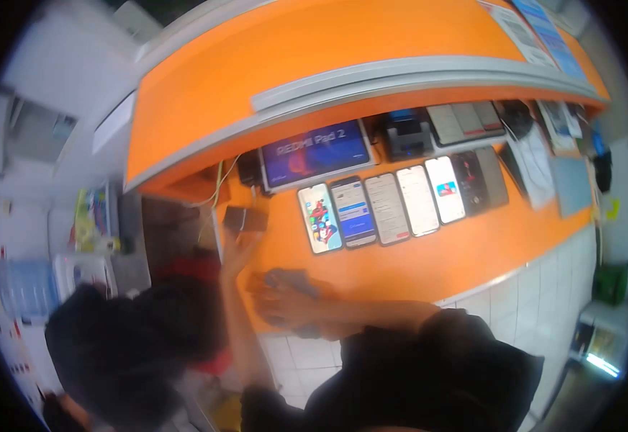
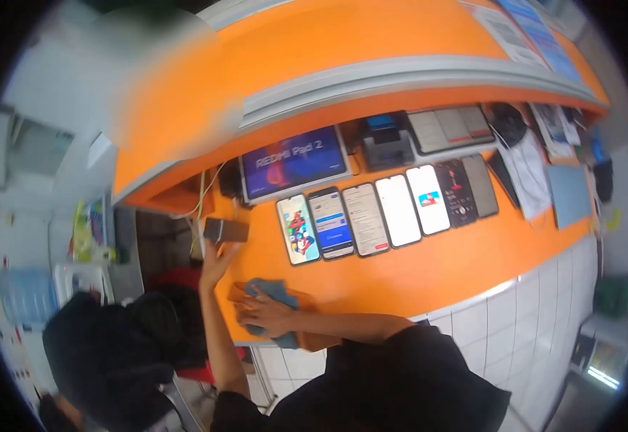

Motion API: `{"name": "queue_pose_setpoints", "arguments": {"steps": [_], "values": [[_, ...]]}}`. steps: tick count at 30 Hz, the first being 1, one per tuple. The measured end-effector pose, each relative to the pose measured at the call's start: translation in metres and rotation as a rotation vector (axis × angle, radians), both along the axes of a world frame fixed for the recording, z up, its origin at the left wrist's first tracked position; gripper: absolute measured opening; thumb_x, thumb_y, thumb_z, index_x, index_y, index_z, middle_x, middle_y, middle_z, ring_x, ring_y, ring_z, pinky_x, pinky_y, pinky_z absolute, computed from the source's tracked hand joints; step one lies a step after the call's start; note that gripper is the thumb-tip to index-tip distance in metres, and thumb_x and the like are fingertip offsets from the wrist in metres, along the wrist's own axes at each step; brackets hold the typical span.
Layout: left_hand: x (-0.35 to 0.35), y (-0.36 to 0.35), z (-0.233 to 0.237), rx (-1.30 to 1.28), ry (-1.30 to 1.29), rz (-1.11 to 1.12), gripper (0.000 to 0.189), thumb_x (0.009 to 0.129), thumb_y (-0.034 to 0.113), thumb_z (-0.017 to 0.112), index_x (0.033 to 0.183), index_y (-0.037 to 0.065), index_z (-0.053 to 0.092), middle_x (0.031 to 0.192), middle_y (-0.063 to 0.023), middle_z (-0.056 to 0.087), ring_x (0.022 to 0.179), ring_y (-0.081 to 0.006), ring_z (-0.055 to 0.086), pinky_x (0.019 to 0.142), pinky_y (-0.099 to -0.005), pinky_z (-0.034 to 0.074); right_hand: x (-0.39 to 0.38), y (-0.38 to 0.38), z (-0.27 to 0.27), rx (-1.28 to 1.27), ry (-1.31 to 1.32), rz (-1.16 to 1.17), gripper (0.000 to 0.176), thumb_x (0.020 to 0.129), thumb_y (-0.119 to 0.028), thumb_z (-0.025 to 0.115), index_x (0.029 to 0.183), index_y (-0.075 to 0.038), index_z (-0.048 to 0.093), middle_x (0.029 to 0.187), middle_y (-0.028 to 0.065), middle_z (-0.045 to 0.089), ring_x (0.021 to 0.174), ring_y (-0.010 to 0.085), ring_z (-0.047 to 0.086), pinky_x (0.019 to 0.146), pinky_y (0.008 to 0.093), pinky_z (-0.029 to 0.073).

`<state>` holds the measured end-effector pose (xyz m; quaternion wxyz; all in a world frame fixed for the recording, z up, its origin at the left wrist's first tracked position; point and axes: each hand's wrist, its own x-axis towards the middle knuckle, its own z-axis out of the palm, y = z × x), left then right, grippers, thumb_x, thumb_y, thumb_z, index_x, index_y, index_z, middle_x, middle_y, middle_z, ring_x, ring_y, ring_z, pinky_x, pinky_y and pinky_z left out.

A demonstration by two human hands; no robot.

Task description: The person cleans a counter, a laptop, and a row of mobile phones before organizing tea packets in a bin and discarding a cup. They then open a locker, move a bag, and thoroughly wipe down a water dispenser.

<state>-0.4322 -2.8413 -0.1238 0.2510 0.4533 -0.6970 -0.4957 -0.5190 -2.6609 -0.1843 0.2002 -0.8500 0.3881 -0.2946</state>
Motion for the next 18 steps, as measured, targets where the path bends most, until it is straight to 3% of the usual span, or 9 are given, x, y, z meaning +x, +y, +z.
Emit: {"name": "queue_pose_setpoints", "arguments": {"steps": [2, 4, 6, 8, 10, 11, 13, 16, 18], "values": [[0.031, -0.003, 0.045, -0.008, -0.146, -0.146, 0.069, 0.095, 0.019, 0.062, 0.150, 0.005, 0.023, 0.139, -0.0123, 0.048, 0.129, -0.0213, 0.044, 0.104, -0.0330, 0.037, 0.024, -0.019, 0.001, -0.025, 0.024, -0.176, 0.073, 0.067, -0.043, 0.073, 0.131, -0.017, 0.050, 0.141, 0.0042, 0.046, 0.144, 0.0302, 0.018, 0.111, 0.0709, -0.001], [0.066, 0.003, 0.058, 0.123, -0.056, 0.054, 0.060, 0.100, 0.026, 0.053, 0.149, 0.004, 0.027, 0.144, -0.0142, 0.043, 0.131, -0.0238, 0.043, 0.107, -0.0331, 0.034, 0.028, -0.015, 0.017, -0.128, 0.168, -0.337, 0.068, 0.069, -0.042, 0.071, 0.129, -0.016, 0.053, 0.139, 0.0062, 0.047, 0.144, 0.0313, 0.019, 0.112, 0.0693, -0.001], [0.056, 0.034, 0.095, -0.022, -0.080, 0.237, 0.052, 0.102, 0.029, 0.050, 0.144, 0.002, 0.037, 0.143, -0.0166, 0.045, 0.131, -0.0250, 0.044, 0.108, -0.0328, 0.033, 0.026, 0.003, -0.002, -0.112, 0.134, -0.342, 0.062, 0.071, -0.041, 0.069, 0.126, -0.015, 0.055, 0.136, 0.0053, 0.049, 0.144, 0.0320, 0.019, 0.113, 0.0681, 0.001], [0.064, 0.040, 0.080, -0.283, -0.230, 0.456, 0.051, 0.101, 0.032, 0.050, 0.140, -0.001, 0.043, 0.140, -0.0196, 0.046, 0.128, -0.0262, 0.047, 0.106, -0.0340, 0.036, -0.002, 0.043, -0.006, -0.065, 0.044, -0.100, 0.058, 0.073, -0.038, 0.068, 0.125, -0.017, 0.055, 0.134, 0.0055, 0.049, 0.144, 0.0309, 0.020, 0.114, 0.0664, 0.007], [0.056, 0.044, 0.048, -0.522, -0.148, 0.810, 0.046, 0.100, 0.027, 0.051, 0.136, -0.002, 0.046, 0.134, -0.0216, 0.051, 0.121, -0.0299, 0.053, 0.101, -0.0376, 0.043, -0.030, 0.089, -0.030, 0.077, 0.007, -0.199, 0.058, 0.073, -0.036, 0.068, 0.126, -0.018, 0.054, 0.135, 0.0047, 0.048, 0.143, 0.0301, 0.022, 0.114, 0.0644, 0.009], [0.038, 0.051, 0.044, -0.710, -0.161, 0.880, 0.043, 0.099, 0.024, 0.052, 0.134, -0.002, 0.048, 0.130, -0.0221, 0.053, 0.118, -0.0318, 0.055, 0.098, -0.0398, 0.045, -0.047, 0.111, -0.040, 0.215, -0.052, -0.259, 0.059, 0.073, -0.035, 0.069, 0.128, -0.019, 0.053, 0.136, 0.0039, 0.047, 0.142, 0.0293, 0.025, 0.115, 0.0623, 0.012], [-0.029, 0.084, 0.050, -0.956, -0.171, 1.016, 0.036, 0.096, 0.015, 0.052, 0.128, -0.004, 0.051, 0.123, -0.0224, 0.058, 0.111, -0.0351, 0.058, 0.091, -0.0433, 0.050, -0.098, 0.160, -0.035, 0.218, -0.010, -0.416, 0.061, 0.072, -0.034, 0.069, 0.129, -0.020, 0.052, 0.136, 0.0036, 0.046, 0.140, 0.0294, 0.028, 0.112, 0.0612, 0.017], [-0.123, 0.110, 0.028, -1.165, -0.048, 0.791, 0.034, 0.097, 0.014, 0.052, 0.126, -0.006, 0.050, 0.122, -0.0209, 0.057, 0.110, -0.0347, 0.058, 0.094, -0.0420, 0.048, -0.201, 0.256, -0.004, 0.244, 0.104, -0.743, 0.068, 0.070, -0.031, 0.072, 0.132, -0.023, 0.049, 0.136, 0.0025, 0.046, 0.133, 0.0296, 0.037, 0.102, 0.0579, 0.030], [-0.219, 0.163, 0.034, -1.053, 0.145, 0.645, 0.035, 0.097, 0.014, 0.052, 0.126, -0.006, 0.049, 0.123, -0.0203, 0.056, 0.110, -0.0337, 0.057, 0.095, -0.0410, 0.047, -0.268, 0.317, 0.023, 0.244, 0.171, -0.890, 0.070, 0.069, -0.030, 0.073, 0.134, -0.023, 0.047, 0.136, 0.0022, 0.046, 0.130, 0.0296, 0.040, 0.099, 0.0568, 0.035]]}}
